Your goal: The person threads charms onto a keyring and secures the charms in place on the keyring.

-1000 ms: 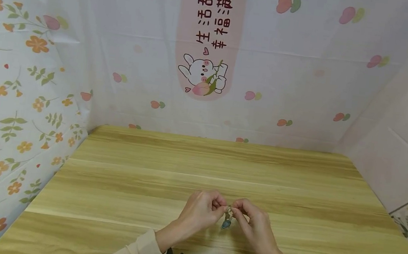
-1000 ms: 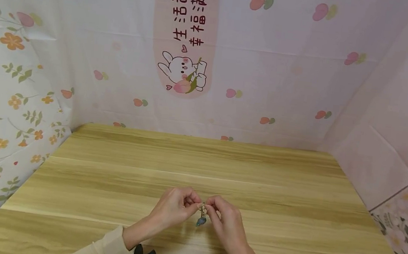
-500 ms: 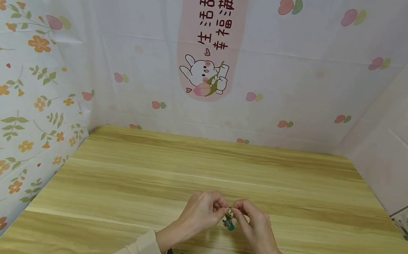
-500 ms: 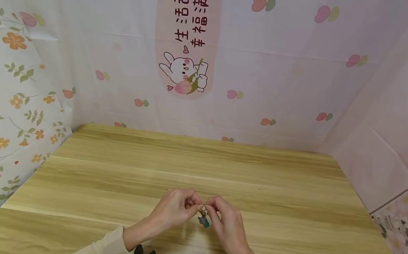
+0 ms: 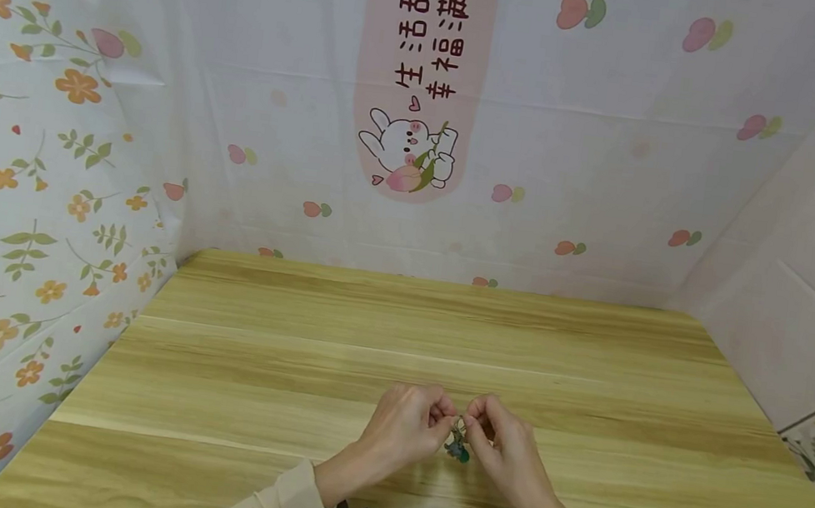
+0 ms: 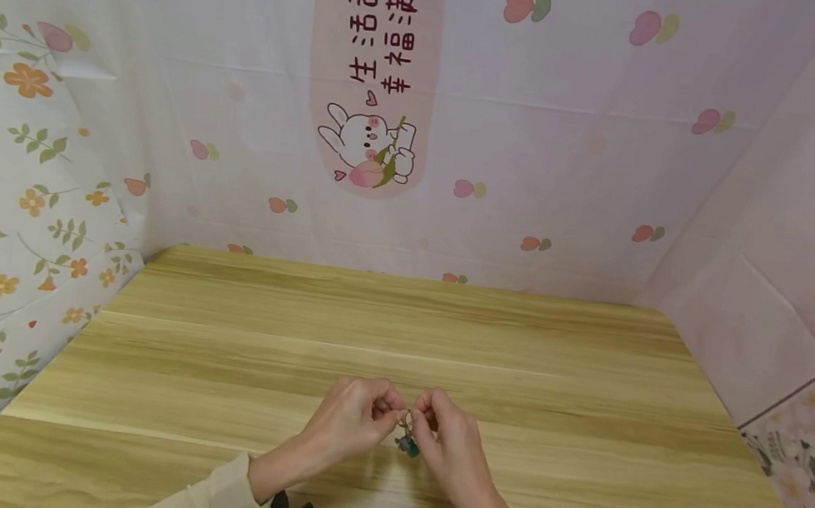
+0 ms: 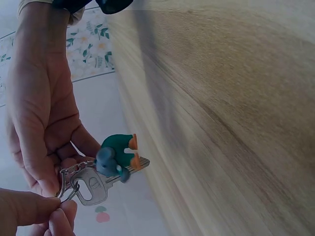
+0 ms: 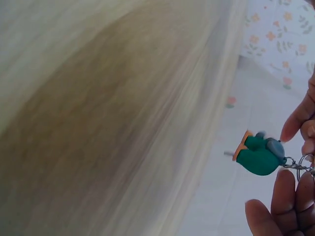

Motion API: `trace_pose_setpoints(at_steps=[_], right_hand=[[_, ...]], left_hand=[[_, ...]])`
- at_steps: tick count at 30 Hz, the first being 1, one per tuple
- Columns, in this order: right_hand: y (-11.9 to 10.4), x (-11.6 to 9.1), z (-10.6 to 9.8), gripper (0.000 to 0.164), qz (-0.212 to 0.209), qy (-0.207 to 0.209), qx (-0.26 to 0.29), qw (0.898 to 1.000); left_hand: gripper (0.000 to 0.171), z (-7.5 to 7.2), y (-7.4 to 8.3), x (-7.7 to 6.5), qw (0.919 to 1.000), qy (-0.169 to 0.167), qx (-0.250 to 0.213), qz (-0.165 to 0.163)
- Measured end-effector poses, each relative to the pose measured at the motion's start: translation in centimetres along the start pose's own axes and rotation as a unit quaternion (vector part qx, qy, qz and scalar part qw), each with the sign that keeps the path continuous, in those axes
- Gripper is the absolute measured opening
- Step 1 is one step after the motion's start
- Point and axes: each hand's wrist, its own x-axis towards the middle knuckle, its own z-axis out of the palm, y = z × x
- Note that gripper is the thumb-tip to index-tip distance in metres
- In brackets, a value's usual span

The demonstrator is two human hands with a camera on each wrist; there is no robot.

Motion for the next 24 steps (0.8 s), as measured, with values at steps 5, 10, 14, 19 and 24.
trace_pose_setpoints(at_steps=[5, 10, 14, 19, 24], right_hand=[[-0.39, 0.02, -0.08, 0.014, 0.058, -0.007, 0.035, 0.998], [-0.54, 0.2, -0.19, 0.014, 0.073, -0.007, 0.044, 0.996], [-0.45, 0.32, -0.34, 0.016, 0.069, -0.02, 0.04, 0.997], [-0.43, 0.41, -0.51, 0.014, 0.088, -0.029, 0.051, 0.994], [-0.44, 0.45, -0.56, 0.007, 0.155, -0.039, 0.12, 0.98]], left_hand=[[0.007, 0.11, -0.05, -0.05, 1.0, 0.008, -0.002, 0.003], [0.007, 0.18, -0.06, -0.07, 0.9999, 0.011, -0.003, 0.003], [0.007, 0.26, -0.07, -0.09, 0.9999, 0.014, -0.002, 0.007], [0.008, 0.3, -0.04, -0.12, 0.9999, 0.015, -0.002, 0.005], [0.007, 0.25, -0.06, -0.12, 0.9997, 0.02, -0.015, -0.004]])
